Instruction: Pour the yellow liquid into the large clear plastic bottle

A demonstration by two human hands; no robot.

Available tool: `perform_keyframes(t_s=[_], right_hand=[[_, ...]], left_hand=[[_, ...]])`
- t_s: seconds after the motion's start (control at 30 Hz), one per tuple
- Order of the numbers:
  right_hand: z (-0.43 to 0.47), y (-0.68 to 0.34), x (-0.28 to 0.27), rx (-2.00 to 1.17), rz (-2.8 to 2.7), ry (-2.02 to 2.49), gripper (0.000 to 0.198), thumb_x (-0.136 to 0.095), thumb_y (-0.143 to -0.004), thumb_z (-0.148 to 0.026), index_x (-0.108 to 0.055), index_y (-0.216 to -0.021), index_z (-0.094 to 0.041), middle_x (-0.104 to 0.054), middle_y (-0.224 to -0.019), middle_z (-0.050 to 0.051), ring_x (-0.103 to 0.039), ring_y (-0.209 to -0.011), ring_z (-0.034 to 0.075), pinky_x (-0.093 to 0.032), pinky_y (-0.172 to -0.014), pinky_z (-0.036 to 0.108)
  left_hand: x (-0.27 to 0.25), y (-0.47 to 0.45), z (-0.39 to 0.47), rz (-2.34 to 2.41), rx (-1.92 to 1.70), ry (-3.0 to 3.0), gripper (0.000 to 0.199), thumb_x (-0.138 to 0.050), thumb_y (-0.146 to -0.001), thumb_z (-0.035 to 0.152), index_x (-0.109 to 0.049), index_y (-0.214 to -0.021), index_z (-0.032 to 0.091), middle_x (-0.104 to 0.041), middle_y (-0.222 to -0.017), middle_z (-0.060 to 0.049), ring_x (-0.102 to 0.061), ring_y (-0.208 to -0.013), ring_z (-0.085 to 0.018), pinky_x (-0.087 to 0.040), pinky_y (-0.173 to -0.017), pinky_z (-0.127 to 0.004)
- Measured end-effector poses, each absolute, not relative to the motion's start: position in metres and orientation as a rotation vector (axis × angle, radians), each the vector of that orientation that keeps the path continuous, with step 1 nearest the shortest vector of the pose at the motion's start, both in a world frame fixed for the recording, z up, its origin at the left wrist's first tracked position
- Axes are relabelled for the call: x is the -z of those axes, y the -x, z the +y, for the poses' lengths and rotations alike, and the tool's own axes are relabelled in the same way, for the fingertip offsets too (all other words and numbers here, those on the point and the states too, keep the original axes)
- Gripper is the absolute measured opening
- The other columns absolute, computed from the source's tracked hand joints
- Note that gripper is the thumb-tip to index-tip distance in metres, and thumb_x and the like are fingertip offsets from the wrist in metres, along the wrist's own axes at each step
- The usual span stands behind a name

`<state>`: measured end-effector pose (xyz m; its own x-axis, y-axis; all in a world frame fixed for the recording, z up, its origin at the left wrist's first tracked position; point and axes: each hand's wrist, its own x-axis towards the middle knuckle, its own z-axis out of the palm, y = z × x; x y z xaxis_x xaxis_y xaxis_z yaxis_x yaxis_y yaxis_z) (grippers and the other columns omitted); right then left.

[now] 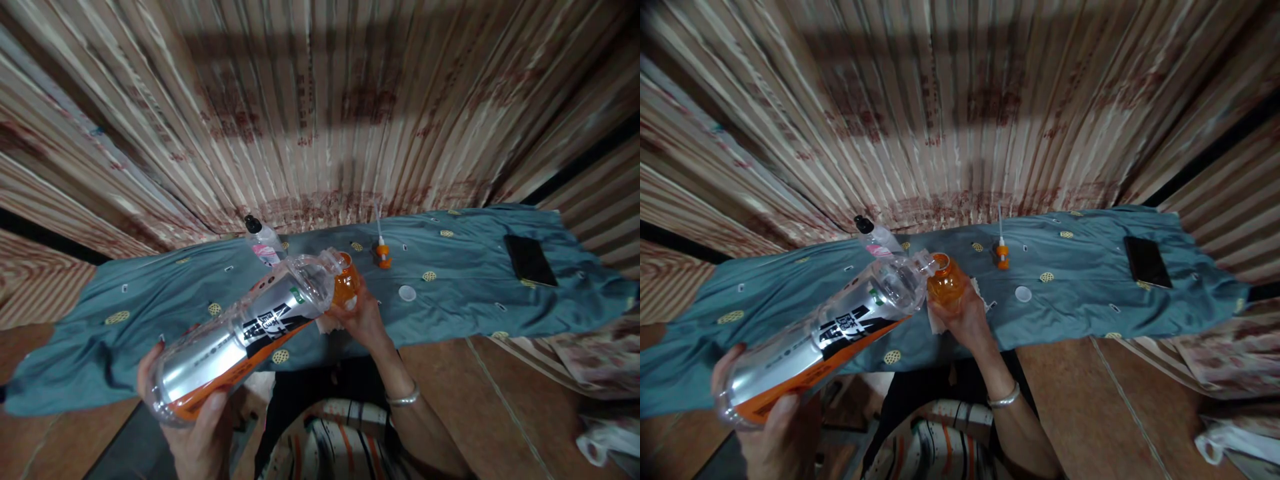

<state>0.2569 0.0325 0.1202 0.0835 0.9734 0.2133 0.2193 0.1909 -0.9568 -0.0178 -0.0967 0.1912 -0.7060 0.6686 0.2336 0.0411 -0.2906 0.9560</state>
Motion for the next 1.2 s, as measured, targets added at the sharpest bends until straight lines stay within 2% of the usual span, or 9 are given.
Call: perform_keyframes(t_s=[0.23,0.37,0.5,0.63,0.7,0.87,1.03,1.1,1.2], right_hand=[[0.0315,-0.2562,-0.1224,-0.865,-1.368,1.230,0.081,-0.106,-0.090,-0.045,-0.080,-0.163,-0.026,-0.098,-0.151,0.015,-0.098,-0.136,0.043,-0.082,-0.121,0.060],[0.0319,-0.2563,-0.1195,-0.847,-1.377,1.249,0.082,-0.106,-0.089,-0.044,-0.079,-0.164,-0.026,-0.098,-0.153,0.016,-0.097,-0.138,0.043,-0.082,-0.122,0.061],[0.0322,-0.2566,-0.1174,-0.843,-1.382,1.271,0.082,-0.107,-0.088,-0.044,-0.079,-0.164,-0.026,-0.098,-0.152,0.016,-0.097,-0.138,0.044,-0.082,-0.121,0.061],[0.0322,-0.2561,-0.1193,-0.847,-1.372,1.224,0.078,-0.107,-0.091,-0.047,-0.081,-0.161,-0.025,-0.098,-0.149,0.016,-0.097,-0.137,0.043,-0.082,-0.122,0.060],[0.0322,-0.2558,-0.1210,-0.858,-1.365,1.205,0.078,-0.107,-0.090,-0.049,-0.081,-0.160,-0.025,-0.099,-0.148,0.015,-0.097,-0.138,0.042,-0.082,-0.122,0.058],[0.0320,-0.2557,-0.1232,-0.887,-1.339,1.231,0.080,-0.108,-0.088,-0.047,-0.082,-0.160,-0.025,-0.100,-0.147,0.015,-0.098,-0.137,0.042,-0.082,-0.122,0.057],[0.0320,-0.2571,-0.1192,-0.854,-1.357,1.261,0.084,-0.108,-0.087,-0.045,-0.081,-0.163,-0.024,-0.098,-0.151,0.016,-0.097,-0.138,0.044,-0.081,-0.124,0.062],[0.0319,-0.2575,-0.1177,-0.843,-1.366,1.271,0.084,-0.109,-0.087,-0.044,-0.080,-0.164,-0.025,-0.098,-0.152,0.016,-0.096,-0.140,0.044,-0.081,-0.125,0.062],[0.0316,-0.2572,-0.1171,-0.852,-1.361,1.253,0.085,-0.108,-0.088,-0.044,-0.079,-0.165,-0.025,-0.098,-0.151,0.016,-0.097,-0.137,0.043,-0.082,-0.122,0.060]], left_hand=[[-0.1901,0.0185,-0.0988,1.550,-2.061,-0.927,0.116,-0.122,-0.053,0.039,-0.072,-0.157,0.034,-0.079,-0.141,-0.006,-0.079,-0.123,-0.028,-0.067,-0.099,-0.030],[-0.1907,0.0178,-0.0967,1.575,-2.086,-0.947,0.115,-0.122,-0.048,0.042,-0.073,-0.152,0.033,-0.075,-0.142,-0.006,-0.074,-0.125,-0.032,-0.065,-0.107,-0.040],[-0.1916,0.0173,-0.0978,1.575,-2.071,-0.938,0.120,-0.122,-0.041,0.035,-0.071,-0.150,0.033,-0.075,-0.145,-0.006,-0.075,-0.127,-0.034,-0.063,-0.109,-0.042],[-0.1919,0.0177,-0.0998,1.593,-2.030,-0.897,0.125,-0.123,-0.039,0.032,-0.069,-0.152,0.034,-0.075,-0.152,-0.008,-0.074,-0.138,-0.038,-0.058,-0.122,-0.050],[-0.1918,0.0181,-0.0994,1.606,-2.030,-0.889,0.127,-0.123,-0.036,0.032,-0.069,-0.150,0.033,-0.076,-0.148,-0.008,-0.074,-0.136,-0.039,-0.057,-0.125,-0.053],[-0.1905,0.0194,-0.0987,1.601,-2.054,-0.931,0.123,-0.124,-0.039,0.033,-0.070,-0.149,0.032,-0.077,-0.144,-0.004,-0.076,-0.128,-0.033,-0.060,-0.112,-0.043],[-0.1903,0.0186,-0.1007,1.623,-2.061,-0.970,0.122,-0.124,-0.040,0.034,-0.070,-0.149,0.032,-0.077,-0.142,-0.004,-0.076,-0.128,-0.031,-0.060,-0.111,-0.040],[-0.1914,0.0169,-0.1008,1.642,-2.058,-0.965,0.122,-0.125,-0.039,0.037,-0.070,-0.148,0.032,-0.075,-0.142,-0.005,-0.075,-0.128,-0.034,-0.061,-0.117,-0.045],[-0.1916,0.0153,-0.1015,1.668,-2.051,-0.940,0.124,-0.124,-0.036,0.039,-0.069,-0.147,0.032,-0.075,-0.146,-0.009,-0.074,-0.132,-0.042,-0.051,-0.141,-0.067]])
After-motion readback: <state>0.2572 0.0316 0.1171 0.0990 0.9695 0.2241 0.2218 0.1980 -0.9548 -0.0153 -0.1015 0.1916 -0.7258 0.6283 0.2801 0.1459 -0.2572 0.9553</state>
